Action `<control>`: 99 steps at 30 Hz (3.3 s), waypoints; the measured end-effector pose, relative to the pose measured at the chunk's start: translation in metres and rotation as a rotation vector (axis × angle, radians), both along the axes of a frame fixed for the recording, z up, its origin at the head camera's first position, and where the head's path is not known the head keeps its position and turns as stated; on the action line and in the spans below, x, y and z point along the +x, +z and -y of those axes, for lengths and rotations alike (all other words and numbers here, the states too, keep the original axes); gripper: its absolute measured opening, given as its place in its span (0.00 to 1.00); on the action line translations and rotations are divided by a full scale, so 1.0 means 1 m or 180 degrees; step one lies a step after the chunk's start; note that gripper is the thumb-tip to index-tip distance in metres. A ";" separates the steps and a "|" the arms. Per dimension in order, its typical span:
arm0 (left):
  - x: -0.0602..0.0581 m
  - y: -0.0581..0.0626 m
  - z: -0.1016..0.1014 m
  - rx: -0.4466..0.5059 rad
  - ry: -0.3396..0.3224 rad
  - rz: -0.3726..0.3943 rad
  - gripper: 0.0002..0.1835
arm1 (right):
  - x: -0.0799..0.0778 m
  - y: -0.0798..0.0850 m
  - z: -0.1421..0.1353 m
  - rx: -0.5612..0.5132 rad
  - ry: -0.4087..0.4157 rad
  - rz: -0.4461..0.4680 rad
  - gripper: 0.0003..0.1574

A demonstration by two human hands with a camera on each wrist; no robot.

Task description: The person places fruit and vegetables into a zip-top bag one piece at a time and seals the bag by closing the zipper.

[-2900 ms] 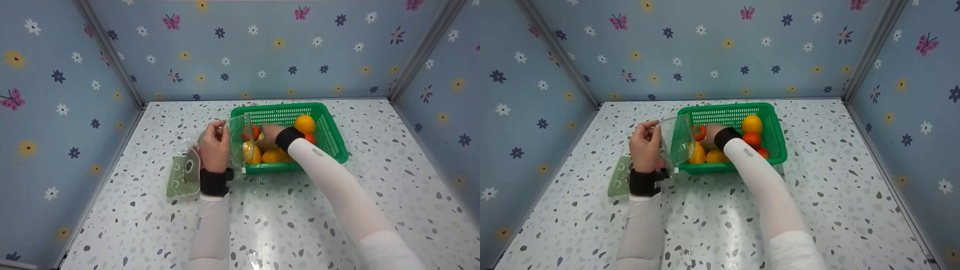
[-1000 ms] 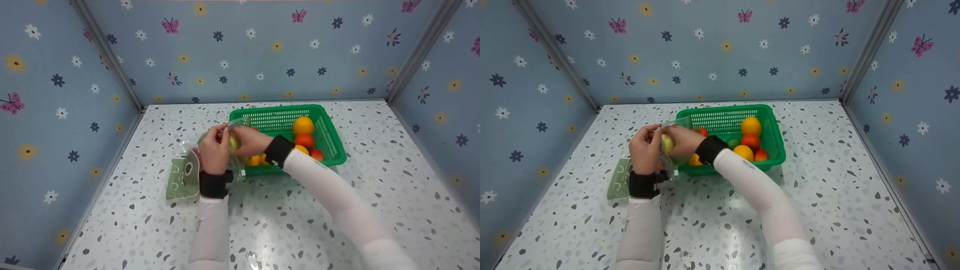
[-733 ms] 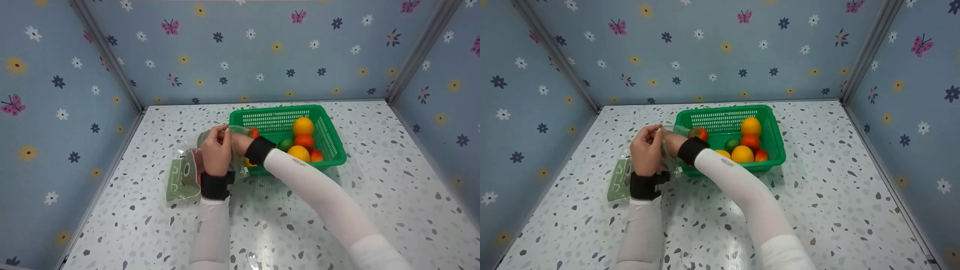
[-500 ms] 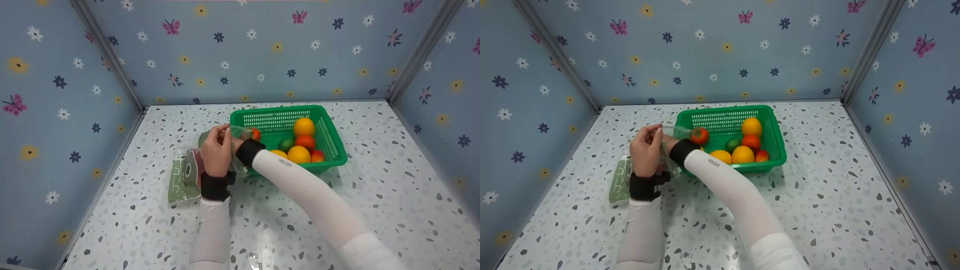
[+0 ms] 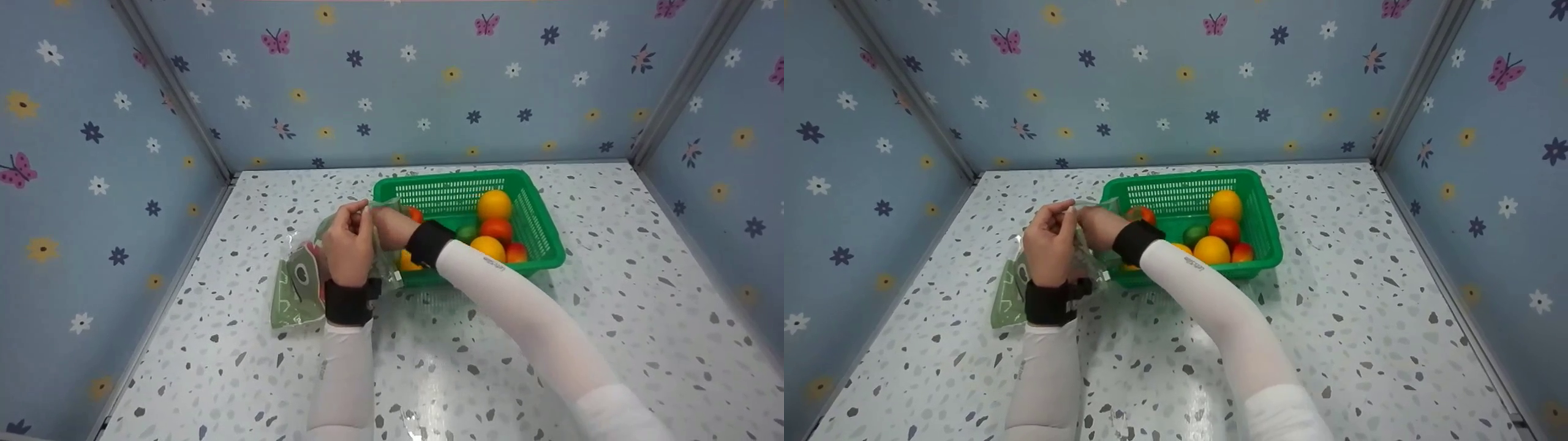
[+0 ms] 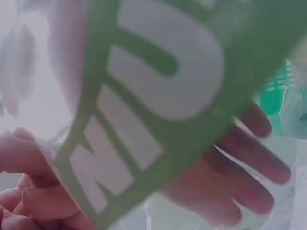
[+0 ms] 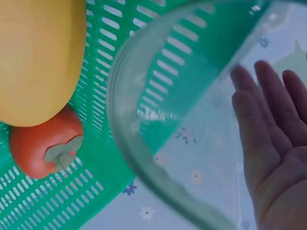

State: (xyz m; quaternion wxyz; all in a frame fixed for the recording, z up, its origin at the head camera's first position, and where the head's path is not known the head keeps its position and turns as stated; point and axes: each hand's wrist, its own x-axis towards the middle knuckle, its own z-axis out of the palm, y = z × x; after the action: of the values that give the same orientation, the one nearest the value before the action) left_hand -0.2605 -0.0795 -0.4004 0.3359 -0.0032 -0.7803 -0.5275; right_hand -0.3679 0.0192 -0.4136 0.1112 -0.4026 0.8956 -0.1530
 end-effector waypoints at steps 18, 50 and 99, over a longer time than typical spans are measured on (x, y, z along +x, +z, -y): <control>0.003 -0.001 -0.002 0.0002 -0.0040 -0.0057 0.10 | -0.007 0.036 -0.100 -0.0855 -0.0859 0.0520 0.17; -0.002 -0.005 -0.004 0.0050 -0.0208 -0.0092 0.10 | -0.044 -0.028 -0.192 0.0094 -0.2739 0.0570 0.59; 0.002 0.002 -0.004 -0.0018 0.0079 0.0070 0.11 | 0.050 0.029 -0.041 -0.1252 -0.0334 0.0460 0.39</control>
State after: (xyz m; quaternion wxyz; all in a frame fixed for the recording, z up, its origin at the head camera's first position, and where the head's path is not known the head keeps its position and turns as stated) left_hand -0.2583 -0.0759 -0.3986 0.3338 0.0114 -0.7854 -0.5211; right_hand -0.3174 0.0599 -0.3850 0.0864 -0.3573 0.8579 -0.3589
